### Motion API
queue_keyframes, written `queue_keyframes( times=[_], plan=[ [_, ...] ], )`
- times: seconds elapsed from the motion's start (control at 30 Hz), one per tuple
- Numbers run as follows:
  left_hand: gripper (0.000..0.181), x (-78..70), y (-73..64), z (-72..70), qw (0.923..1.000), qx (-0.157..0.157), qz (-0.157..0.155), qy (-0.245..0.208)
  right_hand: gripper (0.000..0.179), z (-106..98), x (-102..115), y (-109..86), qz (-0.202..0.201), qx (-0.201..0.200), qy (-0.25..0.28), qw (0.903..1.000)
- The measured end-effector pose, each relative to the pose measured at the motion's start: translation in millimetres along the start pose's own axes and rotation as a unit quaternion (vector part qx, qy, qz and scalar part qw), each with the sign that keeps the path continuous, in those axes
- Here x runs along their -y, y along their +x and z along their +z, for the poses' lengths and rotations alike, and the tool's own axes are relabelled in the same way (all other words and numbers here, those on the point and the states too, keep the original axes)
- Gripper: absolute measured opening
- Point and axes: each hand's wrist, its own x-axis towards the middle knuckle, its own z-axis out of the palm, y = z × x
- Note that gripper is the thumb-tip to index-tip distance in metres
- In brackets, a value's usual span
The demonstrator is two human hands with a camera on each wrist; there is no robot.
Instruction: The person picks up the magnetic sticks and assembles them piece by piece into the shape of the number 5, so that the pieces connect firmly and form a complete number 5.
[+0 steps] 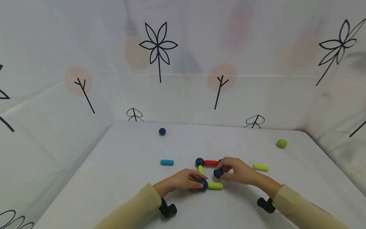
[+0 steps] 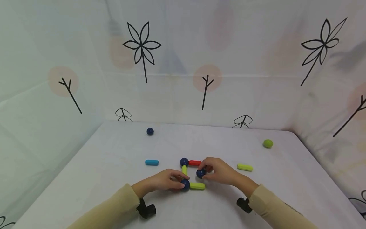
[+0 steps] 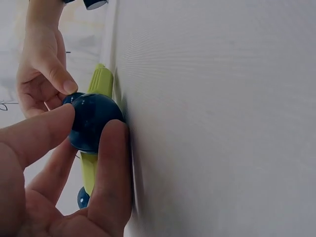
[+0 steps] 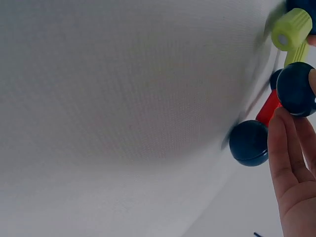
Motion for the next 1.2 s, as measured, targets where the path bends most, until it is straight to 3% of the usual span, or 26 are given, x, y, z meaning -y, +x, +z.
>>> queue_keyframes(
  times=[0.67,0.93,1.2],
  plan=[
    [0.026,0.7,3.5,-3.0,0.9996,-0.026,-0.012,0.007,0.025,-4,-8,-20.5,0.014,-0.003,0.006,0.9999],
    [0.027,1.9,5.7,-5.7,0.9995,-0.029,-0.015,0.0,0.025,-4,-8,-24.1,0.042,0.022,0.045,0.9979],
    [0.027,2.6,7.8,-6.6,0.9995,-0.028,-0.012,-0.003,0.023,-1,-8,-24.0,0.033,0.03,0.058,0.9973]
  ],
)
